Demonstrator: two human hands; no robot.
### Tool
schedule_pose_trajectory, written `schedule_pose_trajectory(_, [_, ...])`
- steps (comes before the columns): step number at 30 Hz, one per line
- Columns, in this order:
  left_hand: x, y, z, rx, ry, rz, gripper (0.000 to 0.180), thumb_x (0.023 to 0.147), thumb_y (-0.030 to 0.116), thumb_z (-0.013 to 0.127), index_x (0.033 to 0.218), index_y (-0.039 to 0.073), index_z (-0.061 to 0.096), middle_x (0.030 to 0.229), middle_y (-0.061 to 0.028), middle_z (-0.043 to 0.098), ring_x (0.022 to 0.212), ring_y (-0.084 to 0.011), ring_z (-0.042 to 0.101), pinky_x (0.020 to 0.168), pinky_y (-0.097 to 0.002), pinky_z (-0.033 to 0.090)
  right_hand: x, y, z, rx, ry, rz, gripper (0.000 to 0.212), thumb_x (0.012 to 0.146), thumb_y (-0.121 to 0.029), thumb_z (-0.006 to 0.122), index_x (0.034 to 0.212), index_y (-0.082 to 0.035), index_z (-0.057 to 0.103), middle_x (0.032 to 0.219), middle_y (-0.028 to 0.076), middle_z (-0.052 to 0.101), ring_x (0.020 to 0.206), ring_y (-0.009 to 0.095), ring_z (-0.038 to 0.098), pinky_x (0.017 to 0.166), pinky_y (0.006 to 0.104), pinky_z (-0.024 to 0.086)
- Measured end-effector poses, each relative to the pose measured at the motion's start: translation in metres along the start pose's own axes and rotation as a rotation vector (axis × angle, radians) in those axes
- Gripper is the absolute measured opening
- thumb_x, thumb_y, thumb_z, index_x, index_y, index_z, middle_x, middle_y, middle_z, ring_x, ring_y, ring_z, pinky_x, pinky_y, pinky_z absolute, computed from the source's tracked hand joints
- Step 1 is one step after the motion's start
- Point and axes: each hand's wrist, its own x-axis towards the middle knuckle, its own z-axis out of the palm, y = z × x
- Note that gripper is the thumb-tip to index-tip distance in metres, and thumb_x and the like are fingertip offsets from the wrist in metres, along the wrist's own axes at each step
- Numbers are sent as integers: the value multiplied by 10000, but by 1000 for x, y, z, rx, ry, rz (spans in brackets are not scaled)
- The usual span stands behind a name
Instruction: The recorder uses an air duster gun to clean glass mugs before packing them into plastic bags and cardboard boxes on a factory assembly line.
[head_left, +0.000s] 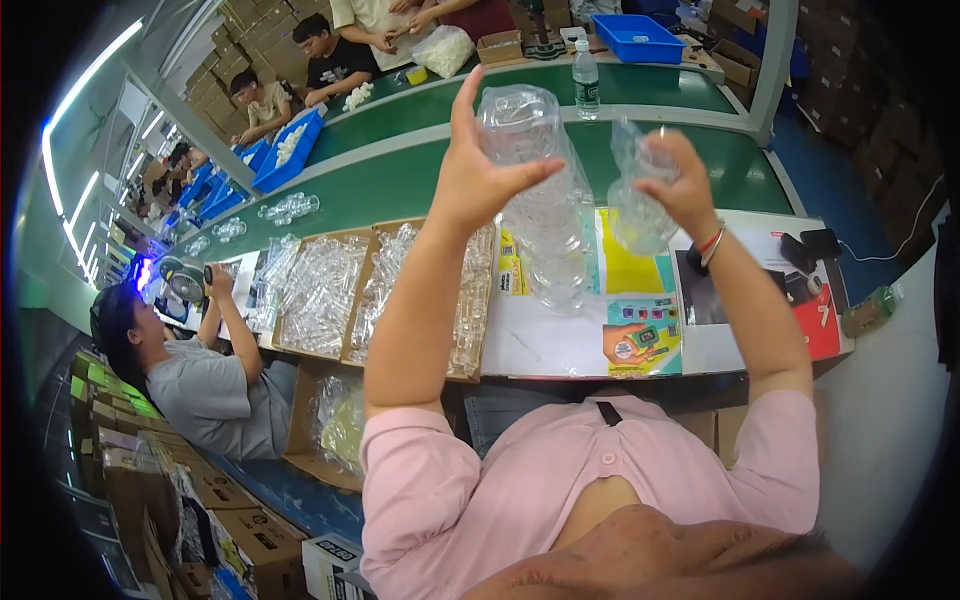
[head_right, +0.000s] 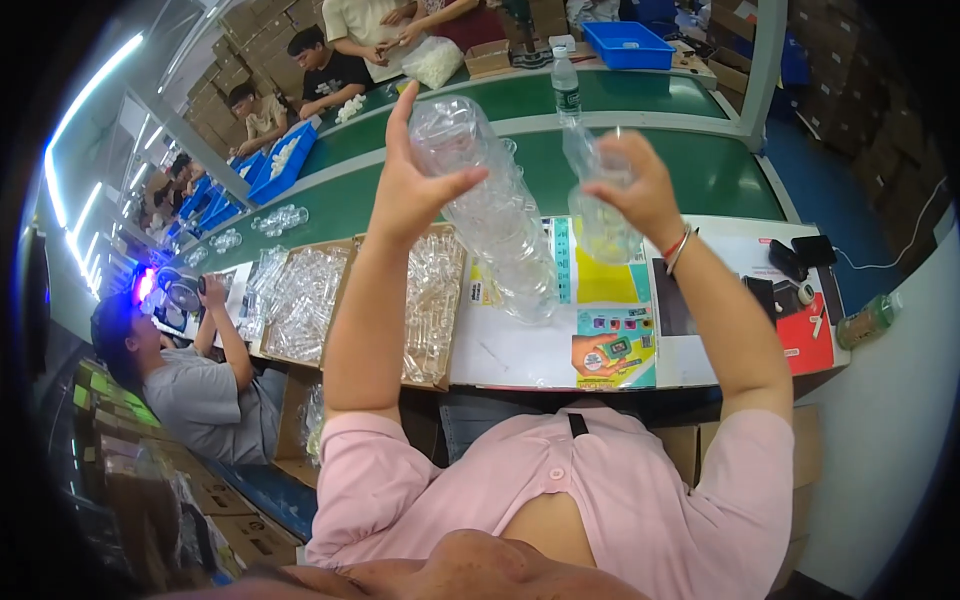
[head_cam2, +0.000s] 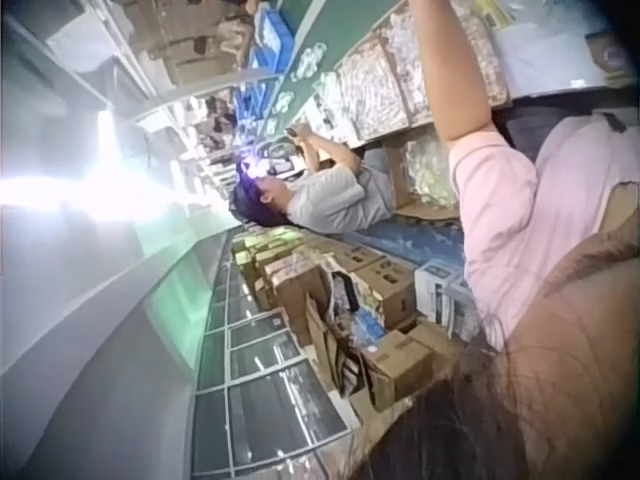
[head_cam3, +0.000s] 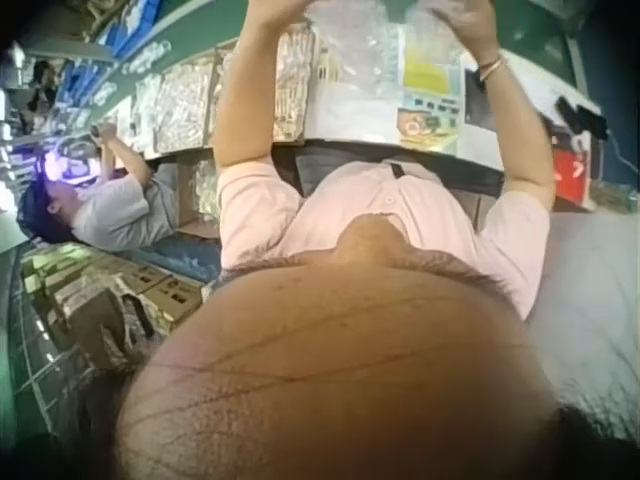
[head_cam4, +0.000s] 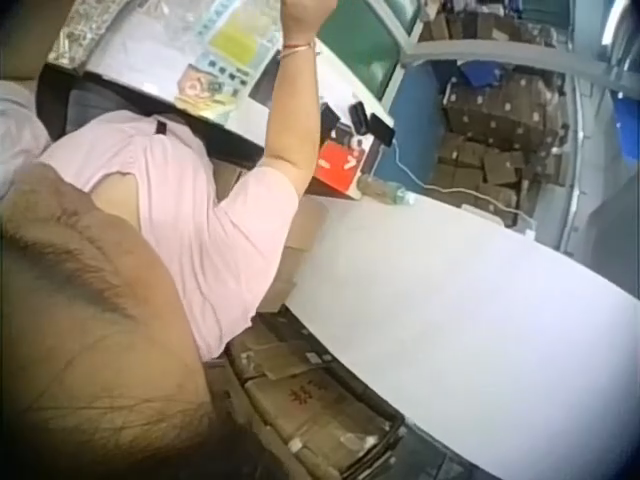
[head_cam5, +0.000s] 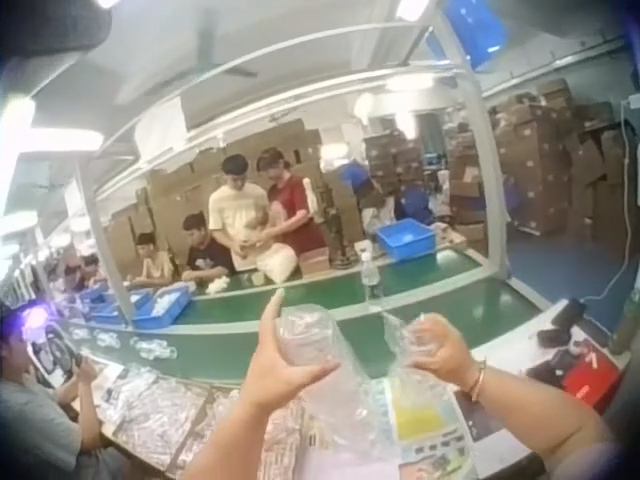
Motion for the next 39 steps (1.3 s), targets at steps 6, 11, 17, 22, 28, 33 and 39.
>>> schedule_pose_trajectory(6, [0, -14, 7, 107, 21, -16, 914, 589, 161, 803, 1287, 38, 225, 1134, -137, 489, 986, -204, 534, 841, -321, 449, -71, 16, 9, -134, -85, 192, 390, 689, -154, 703, 1021, -50, 526, 1021, 118, 523, 955, 257, 520, 847, 304, 407])
schedule_pose_trajectory(11, [10, -36, -15, -271, -359, -43, 756, 560, 163, 757, 1201, 14, 387, 1031, -142, 561, 1007, -235, 535, 888, -358, 412, -64, 7, -7, -164, -283, 288, 405, 778, -193, 623, 1127, -55, 472, 1056, 118, 513, 1004, 245, 511, 878, 305, 390])
schedule_pose_trajectory(17, [13, -22, -12, -522, -587, -89, 896, 539, 199, 738, 1300, 6, 307, 1180, -211, 494, 1104, -297, 484, 948, -419, 365, -58, 22, -22, 537, 33, 413, 570, 812, -220, 603, 1281, -67, 318, 1207, 138, 459, 1135, 229, 445, 974, 341, 322])
schedule_pose_trajectory(22, [-25, -3, -9, -627, -277, -11, 1027, 596, 314, 736, 1374, 42, 123, 1325, -203, 321, 1210, -291, 361, 1020, -428, 258, -50, 5, -42, -8, -323, 352, 693, 747, -194, 669, 1316, -93, 286, 1254, 150, 426, 1169, 249, 422, 981, 359, 322])
schedule_pose_trajectory(28, [-74, 3, 25, -149, 144, 17, 1116, 594, 437, 750, 1381, 77, 46, 1317, -198, 262, 1219, -308, 318, 1029, -425, 222, -60, -17, -14, -548, -284, 256, 640, 693, -309, 700, 1215, -91, 401, 1010, 150, 520, 906, 303, 554, 757, 361, 469])
schedule_pose_trajectory(33, [-73, -10, 69, 59, 240, 83, 1157, 565, 280, 811, 1375, 82, 9, 1317, -188, 259, 1215, -317, 319, 1019, -406, 249, -52, -31, -9, -890, -382, 404, 448, 813, -461, 516, 1000, -54, 491, 719, 163, 588, 616, 349, 590, 534, 408, 472])
schedule_pose_trajectory(39, [-52, -36, 36, 12, -95, -60, 874, 580, 76, 739, 1306, 14, 256, 1274, -150, 401, 1182, -234, 401, 997, -351, 298, -23, -24, -54, -371, -286, 425, 338, 792, -183, 561, 1104, -72, 497, 1079, 157, 556, 951, 300, 572, 797, 365, 460])
